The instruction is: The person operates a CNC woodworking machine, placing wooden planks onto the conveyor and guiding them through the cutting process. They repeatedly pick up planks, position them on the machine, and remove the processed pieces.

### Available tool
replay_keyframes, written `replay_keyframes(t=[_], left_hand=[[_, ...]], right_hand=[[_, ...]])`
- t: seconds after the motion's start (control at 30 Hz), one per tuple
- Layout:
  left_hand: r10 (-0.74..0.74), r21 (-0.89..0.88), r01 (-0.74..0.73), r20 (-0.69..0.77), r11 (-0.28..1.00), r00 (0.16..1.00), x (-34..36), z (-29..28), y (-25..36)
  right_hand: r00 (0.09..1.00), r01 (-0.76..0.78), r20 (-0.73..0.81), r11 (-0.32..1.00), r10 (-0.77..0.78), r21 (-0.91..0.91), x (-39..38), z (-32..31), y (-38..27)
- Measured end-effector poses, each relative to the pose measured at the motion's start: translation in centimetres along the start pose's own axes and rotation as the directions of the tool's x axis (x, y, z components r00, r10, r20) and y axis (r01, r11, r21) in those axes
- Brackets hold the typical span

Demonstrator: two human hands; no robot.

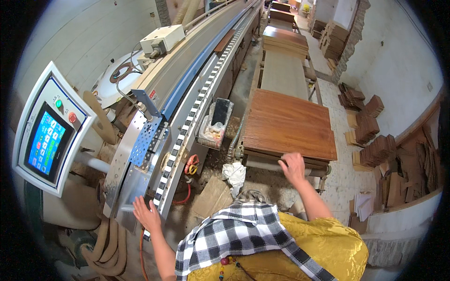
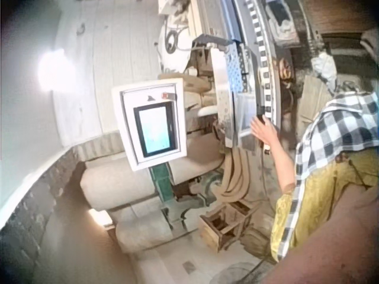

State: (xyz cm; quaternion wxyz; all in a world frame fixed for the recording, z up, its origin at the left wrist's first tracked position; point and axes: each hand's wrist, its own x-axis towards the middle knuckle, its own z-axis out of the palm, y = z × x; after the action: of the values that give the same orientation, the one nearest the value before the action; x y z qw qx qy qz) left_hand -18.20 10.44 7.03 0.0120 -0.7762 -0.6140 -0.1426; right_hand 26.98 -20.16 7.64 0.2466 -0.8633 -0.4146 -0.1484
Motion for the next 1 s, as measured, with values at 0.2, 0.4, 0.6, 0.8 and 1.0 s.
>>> replay_keyframes(t=[0.2, 0.4, 0.6, 0.8, 1.0], left_hand=[[0.007, -0.030, -0.008, -0.020, 1.000, 1.000, 0.0, 0.6, -0.5], [0.016, -0.049, -0.016, 0.000, 0.999, 1.000, 0.3, 0.1, -0.6], [-0.007, -0.354, -0.012, -0.053, 0.935, 0.999, -0.5, 0.3, -2.4], [0.032, -0.496, -0.063, -0.070, 0.866, 0.997, -5.1, -3.7, 0.2], [0.192, -0.352, -0.226, -0.130, 0.908, 0.973, -8.9, -7.5, 1.2]], right_hand=[[0.354, -0.475, 0.648, -0.467, 0.675, 0.746, -2.1, 3.8, 5.8], [0.387, -0.401, 0.653, -0.519, 0.651, 0.755, -1.5, 4.5, 10.4], [0.654, -0.466, 0.620, -0.416, 0.433, 0.781, -1.0, 2.6, 4.7], [0.673, -0.679, 0.736, -0.336, 0.068, 0.652, -0.3, 3.6, -3.7], [0.421, -0.907, 0.848, -0.163, -0.320, 0.389, 1.5, 8.1, -16.6]])
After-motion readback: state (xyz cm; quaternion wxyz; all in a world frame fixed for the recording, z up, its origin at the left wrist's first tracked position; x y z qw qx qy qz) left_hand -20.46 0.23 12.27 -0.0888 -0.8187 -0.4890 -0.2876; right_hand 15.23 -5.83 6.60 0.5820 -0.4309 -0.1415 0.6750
